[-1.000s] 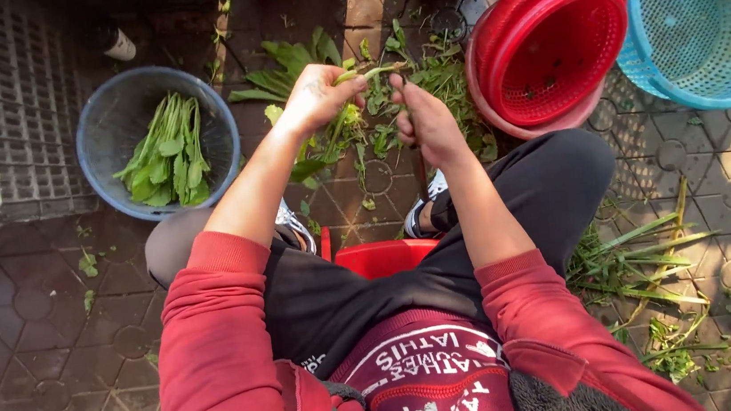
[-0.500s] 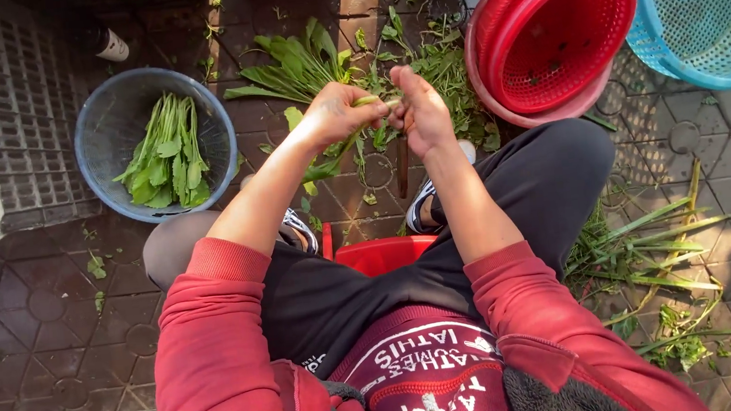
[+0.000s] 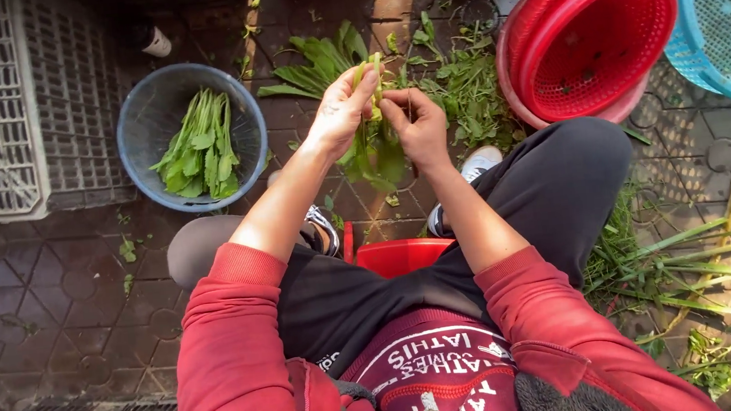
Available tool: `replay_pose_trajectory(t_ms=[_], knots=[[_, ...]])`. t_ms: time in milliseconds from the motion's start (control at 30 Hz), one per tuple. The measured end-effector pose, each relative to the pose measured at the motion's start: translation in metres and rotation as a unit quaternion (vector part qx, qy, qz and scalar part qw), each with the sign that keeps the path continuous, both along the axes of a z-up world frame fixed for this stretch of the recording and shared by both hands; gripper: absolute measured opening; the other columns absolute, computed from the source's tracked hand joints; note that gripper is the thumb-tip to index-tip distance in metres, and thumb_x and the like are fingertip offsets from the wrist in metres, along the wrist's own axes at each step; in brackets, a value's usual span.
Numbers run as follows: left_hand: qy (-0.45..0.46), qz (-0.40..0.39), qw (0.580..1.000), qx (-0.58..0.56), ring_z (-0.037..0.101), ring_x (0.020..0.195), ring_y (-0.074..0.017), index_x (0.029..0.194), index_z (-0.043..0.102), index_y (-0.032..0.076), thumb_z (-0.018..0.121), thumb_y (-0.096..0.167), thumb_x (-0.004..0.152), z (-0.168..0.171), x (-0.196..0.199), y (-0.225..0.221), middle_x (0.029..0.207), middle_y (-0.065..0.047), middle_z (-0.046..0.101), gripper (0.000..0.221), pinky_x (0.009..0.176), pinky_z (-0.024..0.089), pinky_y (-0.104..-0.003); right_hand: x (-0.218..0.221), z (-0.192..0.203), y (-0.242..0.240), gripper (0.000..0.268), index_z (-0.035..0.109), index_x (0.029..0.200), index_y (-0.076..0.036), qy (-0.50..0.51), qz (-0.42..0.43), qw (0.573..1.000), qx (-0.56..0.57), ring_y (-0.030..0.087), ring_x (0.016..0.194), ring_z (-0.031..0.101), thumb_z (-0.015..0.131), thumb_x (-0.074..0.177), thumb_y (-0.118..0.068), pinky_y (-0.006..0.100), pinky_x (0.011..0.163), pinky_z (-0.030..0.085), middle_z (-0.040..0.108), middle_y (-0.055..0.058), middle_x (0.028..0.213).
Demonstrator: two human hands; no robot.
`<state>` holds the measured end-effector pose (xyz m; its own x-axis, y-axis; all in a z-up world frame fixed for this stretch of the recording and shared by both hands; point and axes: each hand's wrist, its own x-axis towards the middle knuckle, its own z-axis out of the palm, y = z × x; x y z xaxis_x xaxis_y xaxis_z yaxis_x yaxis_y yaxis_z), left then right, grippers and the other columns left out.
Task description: Trimming and sorting leafy green vegetables by hand and with a knife, then placing them into a plastic basket.
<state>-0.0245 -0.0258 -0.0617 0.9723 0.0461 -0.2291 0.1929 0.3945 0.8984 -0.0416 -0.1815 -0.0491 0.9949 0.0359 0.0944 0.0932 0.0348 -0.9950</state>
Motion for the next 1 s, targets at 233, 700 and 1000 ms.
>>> replay_pose_trajectory(t_ms=[233, 700, 1000], knots=[[0.025, 0.009, 0.999, -0.04, 0.079, 0.082, -0.006, 0.137, 0.076, 0.009, 0.069, 0.041, 0.114, -0.024, -0.006, 0.025, 0.126, 0.0, 0.074, 0.04, 0.067, 0.06, -0.016, -0.002, 0.019, 0.018, 0.016, 0.087, 0.119, -0.007, -0.098, 0.053, 0.992, -0.057, 0.005, 0.08, 0.067, 0.086, 0.102, -0.009, 0.028, 0.074, 0.058, 0.081, 0.007, 0.088], [-0.188, 0.134, 0.94, 0.251, 0.071, 0.107, -0.0154, 0.119, 0.07, 0.014, 0.055, 0.031, 0.119, 0.124, 0.008, 0.114, 0.113, -0.002, 0.075, 0.023, 0.099, 0.055, -0.034, 0.062, -0.124, 0.002, 0.023, 0.076, 0.124, -0.012, 0.119, 0.008, 0.983, -0.143, 0.02, 0.111, 0.074, 0.073, 0.105, -0.023, 0.036, 0.1, 0.064, 0.08, 0.007, 0.121], [-0.167, 0.252, 0.929, 0.213, 0.065, 0.087, -0.0269, 0.116, 0.05, 0.012, 0.05, 0.044, 0.123, 0.212, -0.013, 0.158, 0.089, -0.01, 0.049, 0.033, 0.1, 0.061, -0.042, 0.033, -0.311, 0.074, 0.047, 0.063, 0.155, -0.008, 0.134, 0.152, 0.911, -0.359, 0.039, 0.133, 0.069, 0.064, 0.108, -0.016, 0.051, 0.111, 0.055, 0.073, 0.017, 0.146]])
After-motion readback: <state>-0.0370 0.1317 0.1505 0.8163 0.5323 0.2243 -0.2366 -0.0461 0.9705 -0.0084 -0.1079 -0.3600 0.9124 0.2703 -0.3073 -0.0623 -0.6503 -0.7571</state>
